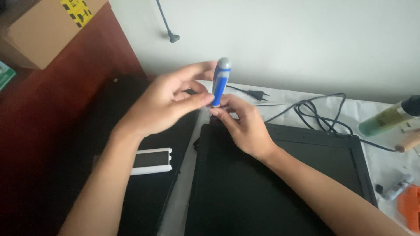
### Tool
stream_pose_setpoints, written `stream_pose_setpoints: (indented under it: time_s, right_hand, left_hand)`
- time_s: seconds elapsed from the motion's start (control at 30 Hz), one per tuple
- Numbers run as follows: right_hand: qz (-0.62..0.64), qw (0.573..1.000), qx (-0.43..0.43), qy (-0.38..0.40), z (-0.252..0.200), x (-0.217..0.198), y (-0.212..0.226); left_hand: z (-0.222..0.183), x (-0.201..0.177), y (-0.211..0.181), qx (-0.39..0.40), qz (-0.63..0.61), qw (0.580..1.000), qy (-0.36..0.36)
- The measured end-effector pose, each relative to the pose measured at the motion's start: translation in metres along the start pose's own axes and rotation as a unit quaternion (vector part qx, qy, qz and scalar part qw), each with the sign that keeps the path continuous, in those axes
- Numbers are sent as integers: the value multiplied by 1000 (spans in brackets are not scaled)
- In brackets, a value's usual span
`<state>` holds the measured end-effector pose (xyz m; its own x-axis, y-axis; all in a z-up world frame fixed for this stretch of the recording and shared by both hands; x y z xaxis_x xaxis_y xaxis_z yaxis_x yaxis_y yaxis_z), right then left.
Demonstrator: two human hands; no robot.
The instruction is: Disassembling a laptop screen assembly using a screwdriver on a repair bench.
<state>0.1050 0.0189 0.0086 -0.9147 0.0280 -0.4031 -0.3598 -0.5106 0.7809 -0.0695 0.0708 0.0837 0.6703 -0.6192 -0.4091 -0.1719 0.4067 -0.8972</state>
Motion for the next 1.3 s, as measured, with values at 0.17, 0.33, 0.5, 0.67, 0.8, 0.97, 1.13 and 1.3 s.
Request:
stream_pose_setpoints:
  time_s: [0.17, 0.33, 0.5, 0.67, 0.8, 0.97, 1.13, 1.3]
  right_hand:
    - [-11, 999, 45, 14, 0, 4, -3]
    - [-4, 999, 38, 25, -3, 4, -3]
    - [-66, 997, -23, 36, -4, 3, 0]
    - [-34, 998, -43, 42, -5, 2, 1]
    - [-34, 999, -9, 33, -3, 3, -2]
    - [-8, 999, 8, 39, -2, 4, -2]
    - [3, 1000, 10, 21, -1, 1, -2]
    - [45, 998, 0, 50, 1, 3, -2]
  left_hand:
    - [-3, 2, -5, 71, 89, 993, -27]
    - [-4, 5, 2, 87, 99, 988, -79]
    - [-2, 16, 9, 104, 125, 981, -108]
    - [0, 14, 7, 81, 7, 997, 18]
    - [2, 14, 8, 13, -34, 999, 21]
    - [5, 28, 22, 82, 102, 973, -192]
    - [2, 17, 9, 35, 71, 988, -133]
    - [1, 11, 6, 60, 22, 997, -48]
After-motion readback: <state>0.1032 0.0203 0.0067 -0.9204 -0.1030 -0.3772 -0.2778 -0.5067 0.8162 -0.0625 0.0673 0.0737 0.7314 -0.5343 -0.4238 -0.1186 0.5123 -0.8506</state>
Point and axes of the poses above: each hand's wrist, its own z-axis towards the middle knuckle, its own x-axis out of the palm, y = z × x, the point moved 3 cm from there along z, towards the middle knuckle, and after that the axes turned 3 degrees about -x, right-handed, at the moved point
